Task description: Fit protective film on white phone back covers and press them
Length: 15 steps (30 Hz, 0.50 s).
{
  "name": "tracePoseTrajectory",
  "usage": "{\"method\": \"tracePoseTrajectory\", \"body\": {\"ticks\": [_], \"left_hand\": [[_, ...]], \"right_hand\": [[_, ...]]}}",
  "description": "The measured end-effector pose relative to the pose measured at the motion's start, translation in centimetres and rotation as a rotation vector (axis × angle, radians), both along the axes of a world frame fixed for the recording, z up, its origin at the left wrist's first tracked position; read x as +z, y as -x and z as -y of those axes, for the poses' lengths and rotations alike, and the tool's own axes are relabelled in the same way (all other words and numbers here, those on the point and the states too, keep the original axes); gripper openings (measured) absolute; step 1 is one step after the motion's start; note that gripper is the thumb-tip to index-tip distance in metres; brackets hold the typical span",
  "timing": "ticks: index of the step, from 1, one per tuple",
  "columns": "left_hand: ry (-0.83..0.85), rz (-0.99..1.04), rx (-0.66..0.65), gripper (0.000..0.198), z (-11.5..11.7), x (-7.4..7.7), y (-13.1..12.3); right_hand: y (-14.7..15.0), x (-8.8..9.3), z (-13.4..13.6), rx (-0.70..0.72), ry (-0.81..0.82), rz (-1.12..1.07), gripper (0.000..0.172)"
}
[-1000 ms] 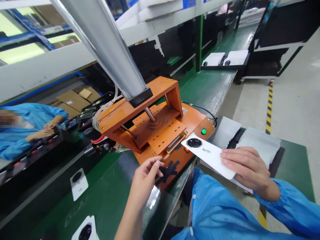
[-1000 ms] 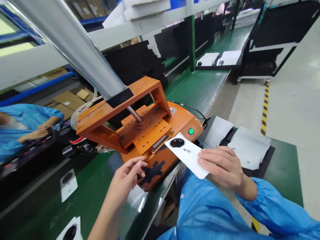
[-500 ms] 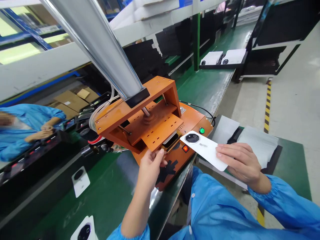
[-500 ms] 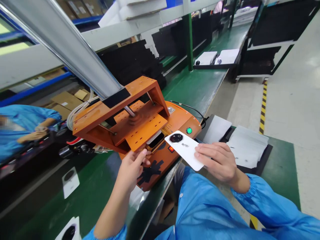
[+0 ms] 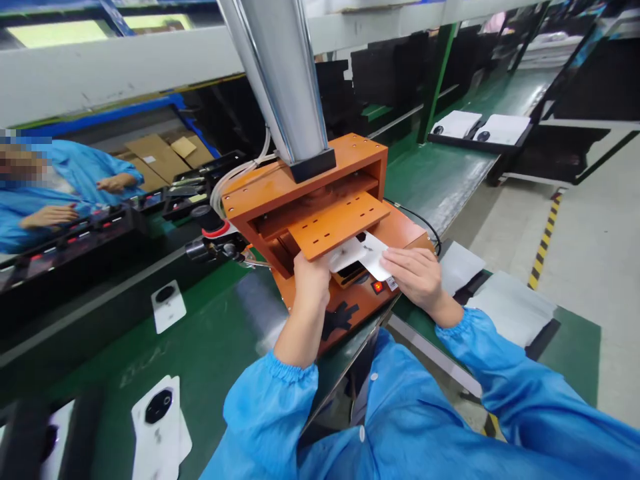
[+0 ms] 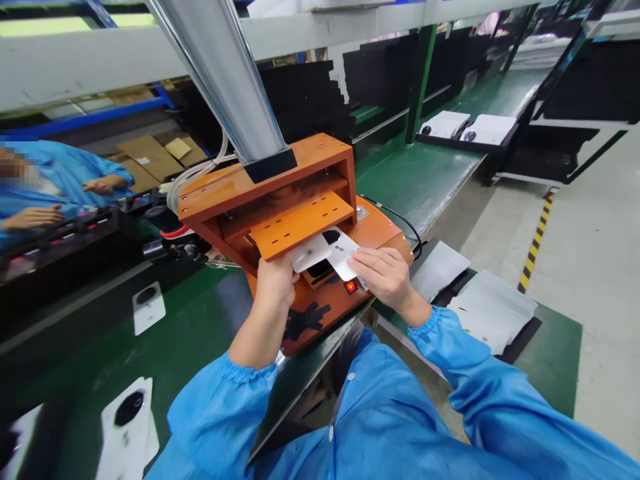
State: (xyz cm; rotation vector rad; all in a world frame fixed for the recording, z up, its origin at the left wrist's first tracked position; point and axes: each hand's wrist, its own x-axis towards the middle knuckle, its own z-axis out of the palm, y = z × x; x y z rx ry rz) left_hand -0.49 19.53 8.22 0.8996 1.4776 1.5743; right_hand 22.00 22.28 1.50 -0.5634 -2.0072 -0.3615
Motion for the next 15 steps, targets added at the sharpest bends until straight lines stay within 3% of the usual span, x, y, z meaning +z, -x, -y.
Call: {"method": "tracePoseTrajectory", "body": {"ticks": [2,4,8,11,15], "left_hand": [[0.062,-0.016,-0.11,0.038,3.7,0.0,0.1],[0.151,-0.167,-0.31,0.035,8.6,-0.7,0.0],[0.211,-0.568,-0.372,0.031,17.1,-3.3,0.2],[0.125,-0.635,-0.401,0.03,20.2,-5.6,0.3],[0.02,-0.652,-0.37,0.031,21.1,-7.9,0.7]], "right_hand": [[1.2,0.1,-1.2,0.034,0.02,-0.006,0.034],[2.4,0.3,-2.3,0.06,0.051,0.035,0.029],[4.5,1.3,-4.3,0.164,0.109,0.229,0.029],[5.7,2.4,-5.1,0.194,0.155,0.327,0.03],[6.0,3.7,-5.1,0.168,0.222,0.417,0.029]]}}
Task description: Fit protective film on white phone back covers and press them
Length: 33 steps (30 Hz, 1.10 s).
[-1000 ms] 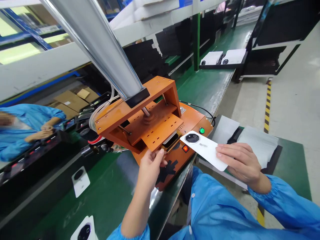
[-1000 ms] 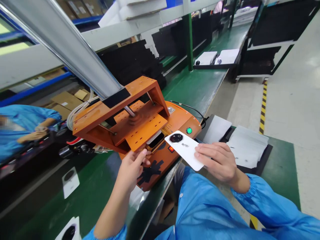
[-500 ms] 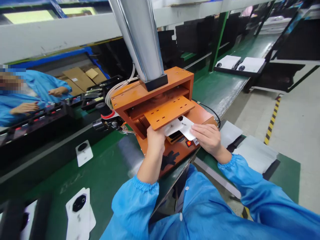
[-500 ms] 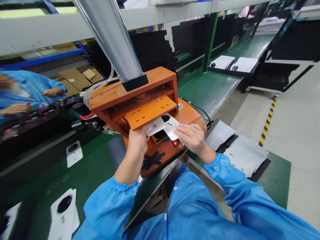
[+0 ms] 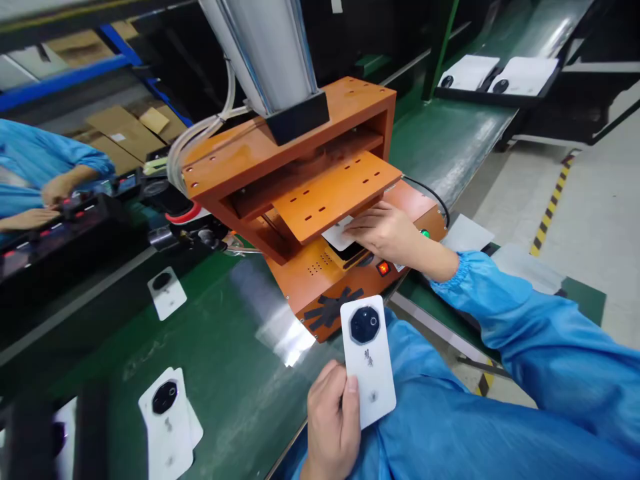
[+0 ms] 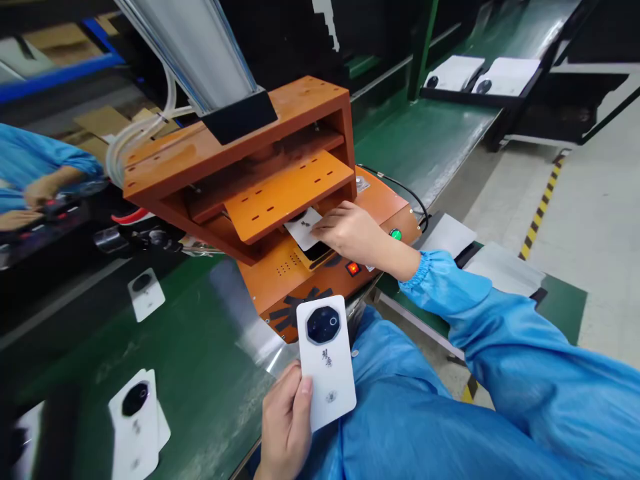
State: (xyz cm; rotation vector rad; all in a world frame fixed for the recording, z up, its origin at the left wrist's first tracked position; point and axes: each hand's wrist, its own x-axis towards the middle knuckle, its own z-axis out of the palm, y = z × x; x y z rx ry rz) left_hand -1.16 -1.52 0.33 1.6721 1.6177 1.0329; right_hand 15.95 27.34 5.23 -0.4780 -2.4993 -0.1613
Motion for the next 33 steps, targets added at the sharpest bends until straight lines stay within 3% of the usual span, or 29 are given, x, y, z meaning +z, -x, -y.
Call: {"method": "tracePoseTrajectory", "body": {"ticks": [5,9,12,16,20,22,26,30,33], "left_hand": [[-0.173,-0.184,-0.09,0.022,-0.9,-0.3,0.7],[-0.278,-0.492,-0.151,0.016,-2.1,0.1,0.7],[-0.353,-0.633,-0.107,0.017,-3.0,-0.3,0.7],[-0.463,-0.716,-0.046,0.014,-3.8,-1.2,1.1],[-0.499,-0.759,-0.03,0.009,-4.0,-2.2,1.7],[-0.526,-0.798,-0.028,0.008,-4.1,-2.4,1.9],[-0.559,-0.849,-0.013,0.008,-4.3,-1.9,1.8],[-0.51,-0.776,0.009,0.009,-4.3,-1.2,1.1],[-0.495,-0.749,0.008,0.009,-4.1,-0.9,0.9]], "right_hand": [[-0.6,1.6,-0.5,0.082,0.161,0.102,0.026],[-0.6,1.7,0.9,0.034,0.207,0.116,0.054],[-1.0,-0.7,4.3,-0.105,0.154,-0.066,0.051],[-4.2,-6.8,9.1,-0.363,0.122,-0.417,0.038],[-9.2,-10.7,9.3,-0.744,0.098,-0.548,0.045],[-11.3,-11.2,8.2,-0.789,0.062,-0.484,0.048],[-13.4,-10.9,6.9,-0.736,0.047,-0.236,0.06],[-13.6,-10.5,7.5,-0.792,-0.02,-0.117,0.062],[-13.2,-10.3,7.8,-0.744,-0.011,-0.134,0.063]]}}
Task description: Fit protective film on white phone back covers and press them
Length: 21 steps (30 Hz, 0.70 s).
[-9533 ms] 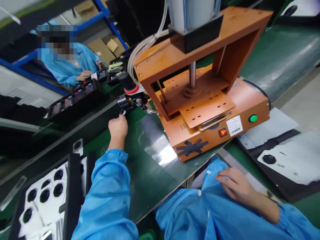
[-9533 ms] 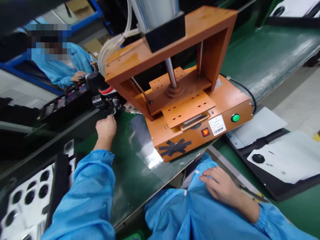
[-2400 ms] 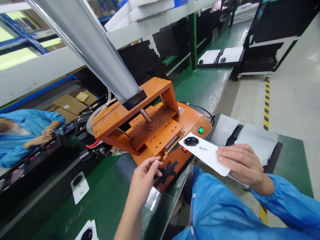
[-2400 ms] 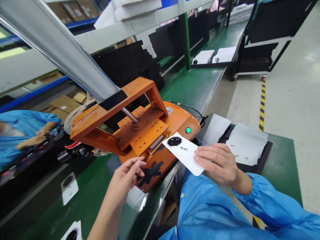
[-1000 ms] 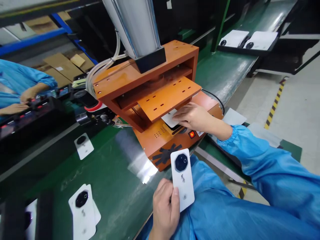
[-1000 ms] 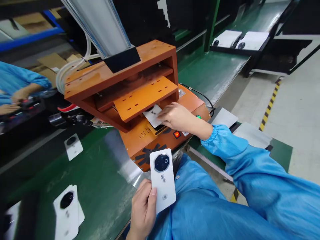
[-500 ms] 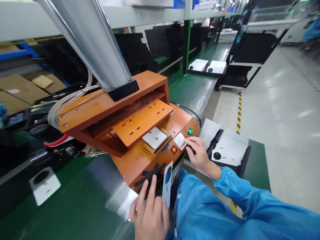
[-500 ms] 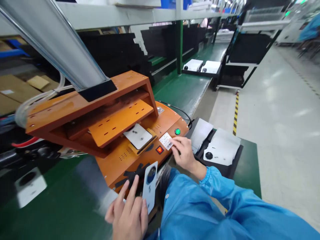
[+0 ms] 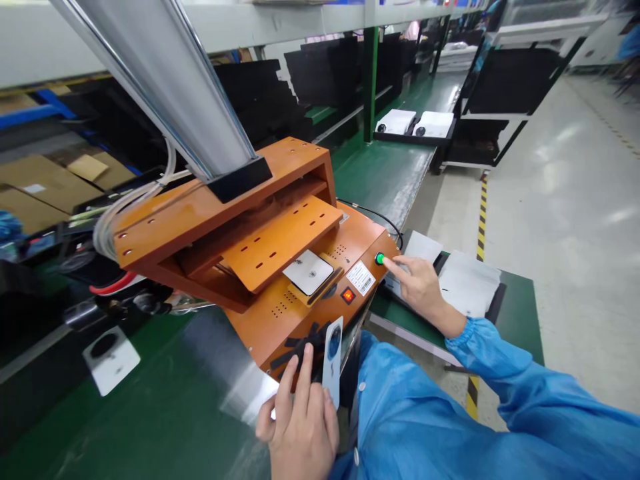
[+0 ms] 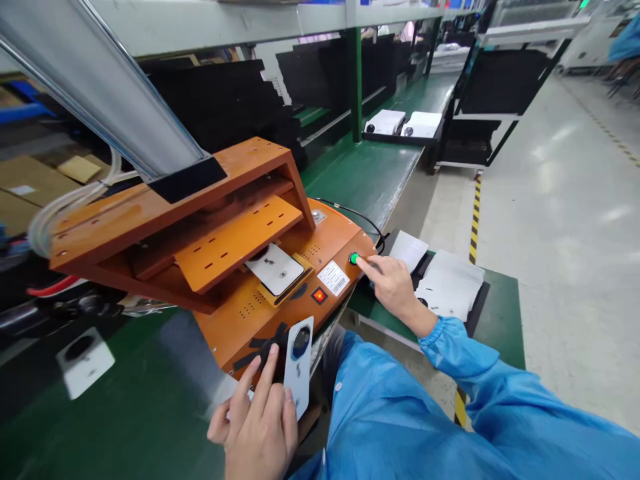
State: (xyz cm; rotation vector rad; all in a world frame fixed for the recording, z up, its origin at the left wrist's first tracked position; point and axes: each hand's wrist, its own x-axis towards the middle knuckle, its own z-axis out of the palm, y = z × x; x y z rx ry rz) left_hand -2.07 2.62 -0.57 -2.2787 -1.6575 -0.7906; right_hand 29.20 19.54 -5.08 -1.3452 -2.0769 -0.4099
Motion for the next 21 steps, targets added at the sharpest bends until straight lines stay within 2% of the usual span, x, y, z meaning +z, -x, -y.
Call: {"method": "tracePoseTrajectory", "body": {"ticks": [3,5,7,8,9,11,12,13,15,16,17,18,19,20,21], "left_hand": [[0.022,0.003,0.014,0.011,0.0,0.1,0.1],[0.046,0.035,-0.003,0.014,0.1,0.3,0.3],[0.034,0.113,-0.033,0.014,0.5,0.4,0.1],[0.014,0.166,-0.039,0.013,0.9,0.4,-0.1],[-0.011,0.219,-0.038,0.013,1.3,0.5,-0.6],[-0.039,0.309,-0.041,0.02,2.0,0.6,-1.9],[-0.035,0.344,-0.052,0.023,2.3,0.6,-2.6],[-0.019,0.364,-0.075,0.024,2.3,0.7,-3.1],[0.014,0.371,-0.12,0.028,1.5,1.0,-2.6],[0.016,0.363,-0.113,0.031,0.8,1.3,-1.4],[0.004,0.354,-0.049,0.035,-0.1,1.8,0.5],[-0.023,0.345,0.045,0.04,-1.2,2.4,3.0],[-0.054,0.357,0.213,0.042,-2.4,3.1,5.8],[-0.091,0.366,0.445,0.044,-3.7,3.9,8.6],[-0.097,0.369,0.518,0.04,-5.2,4.5,11.0]], "right_hand": [[0.0,0.3,-0.1,0.063,0.044,-0.023,0.062],[0.2,0.7,0.4,0.086,0.04,-0.119,0.056],[1.0,1.2,2.2,0.161,0.024,-0.287,0.049],[1.7,1.4,3.5,0.256,0.059,-0.381,0.046],[2.7,1.6,5.1,0.37,0.124,-0.469,0.046],[5.0,1.9,8.4,0.659,0.411,-0.598,0.052],[6.1,2.1,9.9,0.715,0.533,-0.652,0.051],[6.9,2.2,11.0,0.727,0.631,-0.696,0.042],[7.6,2.5,11.9,0.657,0.711,-0.787,0.02],[7.3,2.4,11.6,0.621,0.697,-0.816,0.013],[6.5,2.3,11.0,0.586,0.659,-0.826,0.011],[5.3,1.9,10.0,0.547,0.587,-0.822,0.009],[3.8,1.5,8.8,0.491,0.492,-0.796,0.009],[2.0,0.9,7.7,0.371,0.402,-0.764,0.009],[0.0,0.2,6.7,0.216,0.296,-0.749,0.008]]}}
